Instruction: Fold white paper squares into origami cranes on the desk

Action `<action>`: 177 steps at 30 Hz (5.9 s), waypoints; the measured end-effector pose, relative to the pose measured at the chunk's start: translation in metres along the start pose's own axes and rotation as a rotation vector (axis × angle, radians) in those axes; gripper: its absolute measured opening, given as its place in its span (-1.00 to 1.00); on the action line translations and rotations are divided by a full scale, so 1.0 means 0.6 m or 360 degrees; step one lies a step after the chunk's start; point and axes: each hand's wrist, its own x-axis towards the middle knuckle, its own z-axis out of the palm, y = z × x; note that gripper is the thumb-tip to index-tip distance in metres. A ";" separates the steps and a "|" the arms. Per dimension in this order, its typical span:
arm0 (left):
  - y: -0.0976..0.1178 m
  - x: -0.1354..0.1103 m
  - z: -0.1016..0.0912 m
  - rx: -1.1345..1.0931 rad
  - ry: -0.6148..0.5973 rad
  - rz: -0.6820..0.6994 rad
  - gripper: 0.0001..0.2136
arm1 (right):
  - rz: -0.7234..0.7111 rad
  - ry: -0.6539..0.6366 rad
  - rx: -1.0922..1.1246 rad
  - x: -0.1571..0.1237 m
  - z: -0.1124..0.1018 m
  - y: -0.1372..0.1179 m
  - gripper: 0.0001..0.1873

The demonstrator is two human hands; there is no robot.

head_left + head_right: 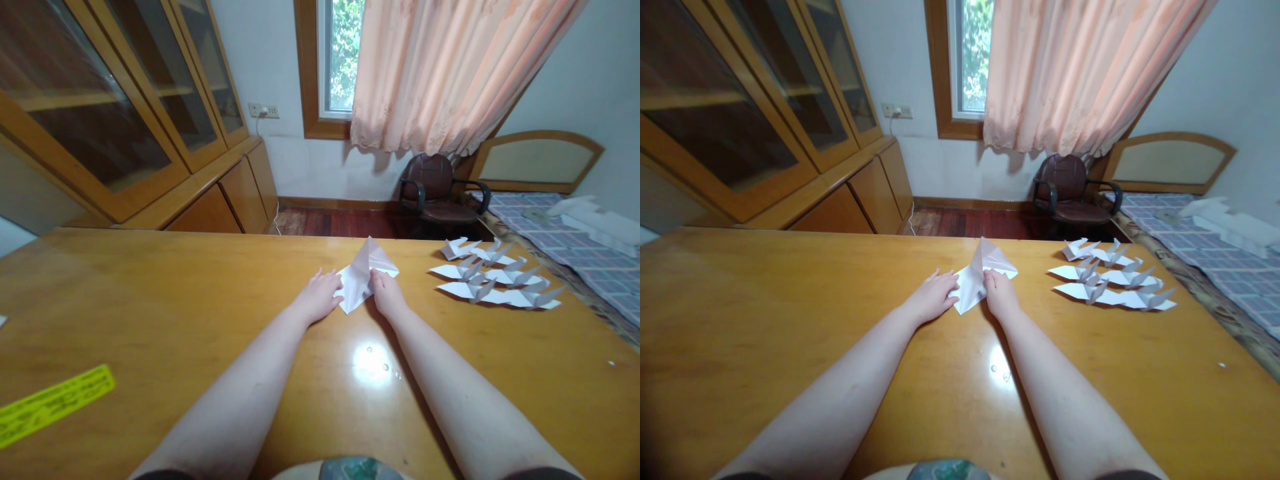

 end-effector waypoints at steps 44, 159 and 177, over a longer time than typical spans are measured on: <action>-0.025 0.006 0.004 0.0049 0.0094 -0.0110 -0.75 | -0.0358 -0.0560 -0.0582 -0.005 0.017 -0.011 -0.29; -0.011 -0.004 0.008 -0.0037 -0.0208 0.0046 -0.35 | 0.0187 0.0284 -0.0574 0.001 0.004 0.005 -0.73; -0.007 -0.002 0.002 -0.0011 -0.0088 0.0113 -0.50 | -0.0228 0.0171 -0.0685 -0.014 0.015 -0.016 -0.64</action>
